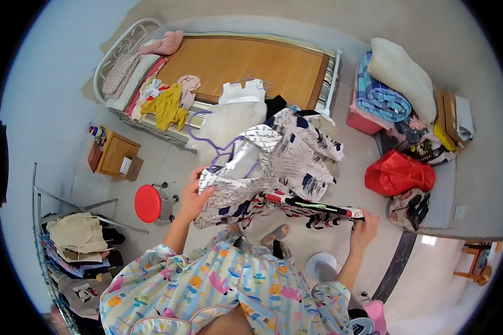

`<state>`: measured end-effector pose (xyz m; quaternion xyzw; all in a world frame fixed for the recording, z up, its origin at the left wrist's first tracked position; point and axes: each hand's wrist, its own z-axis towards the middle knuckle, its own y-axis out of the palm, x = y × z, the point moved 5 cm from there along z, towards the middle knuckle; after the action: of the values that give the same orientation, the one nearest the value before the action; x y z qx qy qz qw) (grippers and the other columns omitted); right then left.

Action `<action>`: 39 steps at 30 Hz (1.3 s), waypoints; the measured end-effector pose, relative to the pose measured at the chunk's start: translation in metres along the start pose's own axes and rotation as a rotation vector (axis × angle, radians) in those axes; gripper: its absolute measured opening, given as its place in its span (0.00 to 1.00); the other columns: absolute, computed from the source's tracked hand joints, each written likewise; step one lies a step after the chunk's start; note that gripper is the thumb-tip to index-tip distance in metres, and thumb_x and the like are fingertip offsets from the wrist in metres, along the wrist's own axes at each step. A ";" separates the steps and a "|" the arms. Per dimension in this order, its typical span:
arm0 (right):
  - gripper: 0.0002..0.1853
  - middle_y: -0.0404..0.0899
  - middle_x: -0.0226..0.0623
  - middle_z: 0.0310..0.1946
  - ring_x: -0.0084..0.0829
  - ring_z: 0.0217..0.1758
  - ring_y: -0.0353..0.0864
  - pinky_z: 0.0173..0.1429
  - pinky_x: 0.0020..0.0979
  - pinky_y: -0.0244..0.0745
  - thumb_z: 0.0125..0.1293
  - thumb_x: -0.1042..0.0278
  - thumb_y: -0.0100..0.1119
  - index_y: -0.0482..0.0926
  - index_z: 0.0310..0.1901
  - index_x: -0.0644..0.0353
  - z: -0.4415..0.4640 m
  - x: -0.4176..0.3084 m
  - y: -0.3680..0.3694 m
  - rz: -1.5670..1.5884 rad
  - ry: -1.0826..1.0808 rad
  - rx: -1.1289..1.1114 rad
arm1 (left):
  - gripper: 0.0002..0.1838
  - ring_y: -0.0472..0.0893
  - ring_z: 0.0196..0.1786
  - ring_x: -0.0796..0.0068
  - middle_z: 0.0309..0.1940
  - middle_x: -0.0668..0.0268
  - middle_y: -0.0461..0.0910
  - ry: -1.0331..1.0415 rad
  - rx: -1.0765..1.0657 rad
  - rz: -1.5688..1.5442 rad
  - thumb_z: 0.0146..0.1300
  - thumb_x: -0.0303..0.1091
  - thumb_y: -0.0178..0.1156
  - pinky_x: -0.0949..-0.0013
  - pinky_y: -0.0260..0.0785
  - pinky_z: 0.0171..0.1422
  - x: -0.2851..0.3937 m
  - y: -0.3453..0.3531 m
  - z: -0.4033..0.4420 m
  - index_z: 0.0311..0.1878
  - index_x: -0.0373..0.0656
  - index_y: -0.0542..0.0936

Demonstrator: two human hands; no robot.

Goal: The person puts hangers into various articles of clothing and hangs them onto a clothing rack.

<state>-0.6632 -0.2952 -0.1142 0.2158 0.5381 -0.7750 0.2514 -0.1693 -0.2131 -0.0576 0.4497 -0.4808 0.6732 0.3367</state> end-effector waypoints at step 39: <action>0.15 0.76 0.24 0.31 0.14 0.30 0.73 0.35 0.20 0.71 0.61 0.72 0.68 0.74 0.46 0.63 -0.335 -0.623 0.284 0.972 -0.270 -2.017 | 0.18 0.65 0.67 0.72 0.67 0.59 0.63 -0.054 1.707 -0.141 0.61 0.24 0.61 0.67 0.57 0.69 -0.005 -0.334 -0.395 0.55 0.30 0.78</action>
<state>0.0208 0.0348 -0.0531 0.0153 0.7458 0.1768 0.6421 0.0173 0.2657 0.0007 0.5941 0.2119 0.7710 -0.0876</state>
